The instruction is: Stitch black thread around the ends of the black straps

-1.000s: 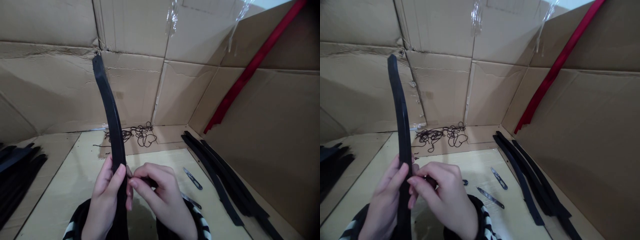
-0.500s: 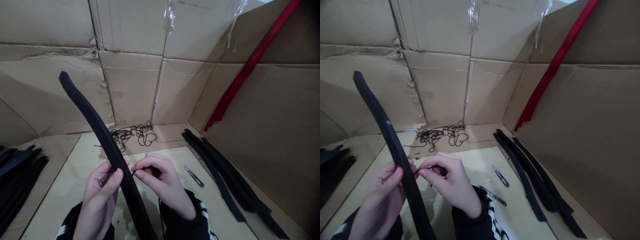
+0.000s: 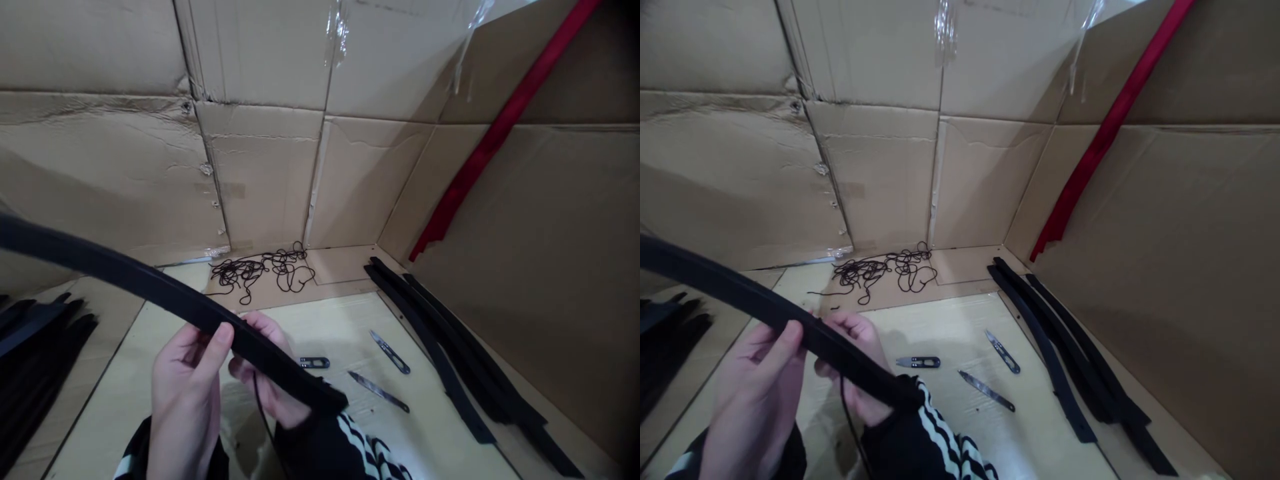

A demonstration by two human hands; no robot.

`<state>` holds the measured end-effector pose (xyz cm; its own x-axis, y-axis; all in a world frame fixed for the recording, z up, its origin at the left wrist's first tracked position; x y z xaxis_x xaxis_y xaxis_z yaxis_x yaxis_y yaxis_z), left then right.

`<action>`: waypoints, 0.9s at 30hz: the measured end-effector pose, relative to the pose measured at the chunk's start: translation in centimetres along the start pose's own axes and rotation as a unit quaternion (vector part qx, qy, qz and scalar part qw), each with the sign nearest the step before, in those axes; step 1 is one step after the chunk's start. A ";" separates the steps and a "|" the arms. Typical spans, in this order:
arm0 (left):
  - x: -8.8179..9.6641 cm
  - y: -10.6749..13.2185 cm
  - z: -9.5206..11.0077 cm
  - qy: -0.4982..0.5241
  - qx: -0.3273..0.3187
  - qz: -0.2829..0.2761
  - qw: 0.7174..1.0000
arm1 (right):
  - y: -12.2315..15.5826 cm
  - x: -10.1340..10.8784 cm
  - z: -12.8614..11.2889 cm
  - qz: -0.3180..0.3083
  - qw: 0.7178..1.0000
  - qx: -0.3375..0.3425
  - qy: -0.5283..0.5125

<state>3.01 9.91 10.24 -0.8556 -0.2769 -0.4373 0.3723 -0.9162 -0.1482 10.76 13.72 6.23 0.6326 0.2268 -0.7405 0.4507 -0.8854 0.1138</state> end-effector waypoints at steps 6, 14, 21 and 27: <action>1.7 -0.7 0.3 -0.163 -0.081 0.103 0.978 | 0.5 -1.6 3.1 0.043 0.992 0.044 0.106; 2.5 -1.6 1.0 -0.326 -0.160 0.092 0.927 | 4.0 -2.3 -1.1 0.146 0.523 0.499 0.676; 1.8 -1.9 -0.1 -0.327 -0.155 0.014 0.932 | 3.9 -1.2 -3.2 0.142 0.421 0.492 0.749; 1.3 -2.0 -0.4 -0.273 -0.116 -0.018 0.955 | 3.7 -0.8 -3.7 0.146 0.455 0.505 0.719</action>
<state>1.28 11.49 9.59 -0.9058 -0.4139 0.0902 0.3543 -0.8569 -0.3744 14.26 11.73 9.70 0.6589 -0.5714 0.4892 0.1556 -0.5328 -0.8318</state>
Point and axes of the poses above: each hand's wrist, its own y-axis away from the middle knuckle, its own x-axis out of the back of the hand, z = x × y, the point moved 3 cm from there along -y, towards the middle knuckle, and after that the axes turned 7 degrees about -x, right-handed, at the moved point
